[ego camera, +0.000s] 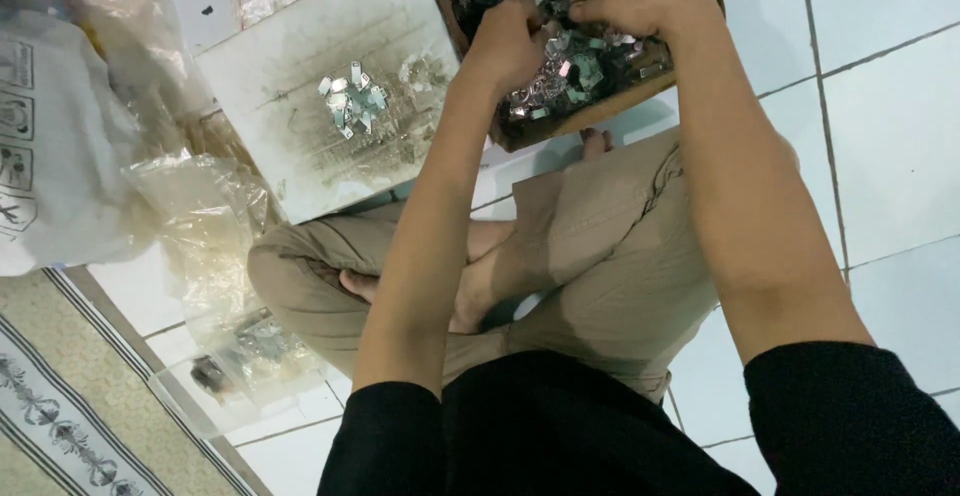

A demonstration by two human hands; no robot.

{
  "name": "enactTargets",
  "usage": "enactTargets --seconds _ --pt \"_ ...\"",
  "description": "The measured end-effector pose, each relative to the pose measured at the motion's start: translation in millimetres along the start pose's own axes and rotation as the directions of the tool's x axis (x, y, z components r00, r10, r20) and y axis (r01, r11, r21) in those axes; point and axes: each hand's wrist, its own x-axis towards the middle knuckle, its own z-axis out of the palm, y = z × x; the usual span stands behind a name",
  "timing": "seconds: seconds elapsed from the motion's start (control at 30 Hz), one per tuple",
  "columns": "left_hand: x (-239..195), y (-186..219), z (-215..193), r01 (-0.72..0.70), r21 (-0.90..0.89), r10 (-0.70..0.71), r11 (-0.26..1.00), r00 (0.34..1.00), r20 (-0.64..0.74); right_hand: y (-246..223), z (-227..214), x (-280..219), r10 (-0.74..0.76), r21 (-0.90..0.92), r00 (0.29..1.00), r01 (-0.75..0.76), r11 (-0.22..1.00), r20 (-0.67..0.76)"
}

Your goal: The person sits on the floor and sorts small metal hardware pieces from a cardboard box into a white tray. They pick up individual items, inspect them, and place them into the tray, occasionally adjusting the pile in the box.

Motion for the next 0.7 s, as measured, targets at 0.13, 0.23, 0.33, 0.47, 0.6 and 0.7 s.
enactTargets --seconds 0.13,0.23,0.33,0.47,0.6,0.7 --pt "11 -12 -3 0.009 -0.081 -0.012 0.997 0.999 -0.036 -13 -6 -1 0.005 0.106 0.998 -0.012 0.994 0.061" --pt "13 -16 -1 0.038 -0.166 -0.041 0.985 0.999 -0.013 -23 -2 -7 -0.008 0.027 0.999 0.007 1.000 0.045" --pt "14 -19 -1 -0.038 -0.164 0.025 0.986 0.996 -0.086 -13 -1 -1 -0.005 0.045 1.000 0.005 0.999 0.012" --pt "15 -22 10 0.060 -0.155 -0.109 0.986 0.938 -0.328 14 3 15 -0.067 0.151 0.996 0.076 0.986 -0.066" --pt "-2 15 12 0.014 -0.413 -0.195 0.910 0.897 -0.398 -2 10 13 -0.197 0.214 0.969 0.227 0.950 -0.150" --pt "19 11 26 0.000 -0.991 -0.414 0.133 0.909 -0.055 -5 7 14 -0.241 0.148 0.962 0.259 0.955 -0.125"
